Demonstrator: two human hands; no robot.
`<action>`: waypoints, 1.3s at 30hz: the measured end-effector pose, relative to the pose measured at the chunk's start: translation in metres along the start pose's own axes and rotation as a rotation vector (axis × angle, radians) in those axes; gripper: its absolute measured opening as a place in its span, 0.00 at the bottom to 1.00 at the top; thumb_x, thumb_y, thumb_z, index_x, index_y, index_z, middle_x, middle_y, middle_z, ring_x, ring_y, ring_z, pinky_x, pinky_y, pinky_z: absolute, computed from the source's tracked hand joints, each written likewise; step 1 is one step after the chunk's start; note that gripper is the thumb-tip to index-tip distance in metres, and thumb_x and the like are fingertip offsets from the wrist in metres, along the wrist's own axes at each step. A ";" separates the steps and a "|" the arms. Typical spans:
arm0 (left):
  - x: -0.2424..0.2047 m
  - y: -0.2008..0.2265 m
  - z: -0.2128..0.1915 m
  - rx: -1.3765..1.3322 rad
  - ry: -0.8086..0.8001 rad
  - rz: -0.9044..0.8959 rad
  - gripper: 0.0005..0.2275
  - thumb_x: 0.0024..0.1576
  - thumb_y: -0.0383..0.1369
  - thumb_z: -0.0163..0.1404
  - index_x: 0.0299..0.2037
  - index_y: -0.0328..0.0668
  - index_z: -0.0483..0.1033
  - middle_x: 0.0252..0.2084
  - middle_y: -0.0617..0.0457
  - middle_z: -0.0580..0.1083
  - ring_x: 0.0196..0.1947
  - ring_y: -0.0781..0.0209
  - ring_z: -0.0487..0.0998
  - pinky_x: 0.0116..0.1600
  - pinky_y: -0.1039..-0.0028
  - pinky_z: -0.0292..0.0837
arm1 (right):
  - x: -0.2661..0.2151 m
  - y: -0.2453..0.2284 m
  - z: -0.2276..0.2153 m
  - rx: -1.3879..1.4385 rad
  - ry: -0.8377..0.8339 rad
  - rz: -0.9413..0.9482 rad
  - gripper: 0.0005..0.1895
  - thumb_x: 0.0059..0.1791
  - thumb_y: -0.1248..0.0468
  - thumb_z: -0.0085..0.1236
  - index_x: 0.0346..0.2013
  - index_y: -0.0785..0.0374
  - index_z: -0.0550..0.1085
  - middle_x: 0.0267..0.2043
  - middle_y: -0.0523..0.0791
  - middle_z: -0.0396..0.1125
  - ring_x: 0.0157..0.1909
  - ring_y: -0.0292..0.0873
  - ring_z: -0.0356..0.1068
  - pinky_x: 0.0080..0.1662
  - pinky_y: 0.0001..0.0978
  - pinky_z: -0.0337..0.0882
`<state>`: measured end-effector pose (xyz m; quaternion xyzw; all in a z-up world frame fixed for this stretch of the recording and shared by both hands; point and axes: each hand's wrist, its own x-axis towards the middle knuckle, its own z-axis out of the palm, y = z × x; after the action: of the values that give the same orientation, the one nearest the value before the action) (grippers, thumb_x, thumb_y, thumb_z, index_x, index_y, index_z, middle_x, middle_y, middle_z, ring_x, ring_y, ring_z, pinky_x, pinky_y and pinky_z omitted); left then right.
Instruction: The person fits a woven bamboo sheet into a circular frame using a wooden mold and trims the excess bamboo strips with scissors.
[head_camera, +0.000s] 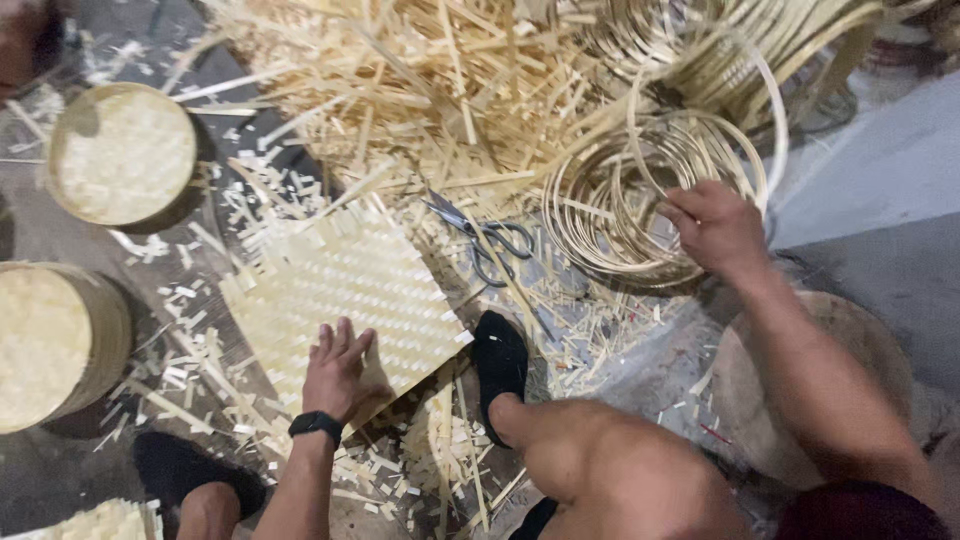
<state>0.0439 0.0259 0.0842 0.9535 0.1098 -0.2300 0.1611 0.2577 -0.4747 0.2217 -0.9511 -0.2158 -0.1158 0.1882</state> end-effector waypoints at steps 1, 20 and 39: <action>-0.001 0.003 -0.006 0.031 -0.029 -0.003 0.50 0.30 0.51 0.72 0.71 0.71 0.64 0.77 0.54 0.47 0.77 0.51 0.43 0.77 0.57 0.39 | 0.012 -0.018 -0.018 0.133 0.069 -0.041 0.08 0.53 0.60 0.65 0.46 0.57 0.82 0.35 0.48 0.71 0.34 0.41 0.71 0.34 0.36 0.72; -0.112 0.084 -0.152 -1.896 0.290 0.303 0.10 0.67 0.35 0.50 0.47 0.35 0.77 0.26 0.59 0.67 0.21 0.74 0.61 0.24 0.81 0.58 | 0.107 -0.345 -0.033 0.370 -0.037 -0.965 0.16 0.45 0.55 0.71 0.41 0.60 0.79 0.40 0.46 0.69 0.45 0.45 0.69 0.44 0.37 0.72; -0.101 0.055 -0.170 -1.722 0.076 0.027 0.30 0.60 0.67 0.31 0.17 0.53 0.54 0.14 0.65 0.52 0.11 0.72 0.47 0.17 0.75 0.38 | 0.072 -0.396 0.015 0.318 0.095 -1.133 0.08 0.47 0.63 0.64 0.30 0.64 0.75 0.26 0.43 0.59 0.31 0.43 0.63 0.32 0.36 0.65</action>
<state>0.0401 0.0221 0.2893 0.5077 0.2399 -0.0326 0.8269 0.1432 -0.1116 0.3519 -0.6416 -0.6961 -0.2071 0.2467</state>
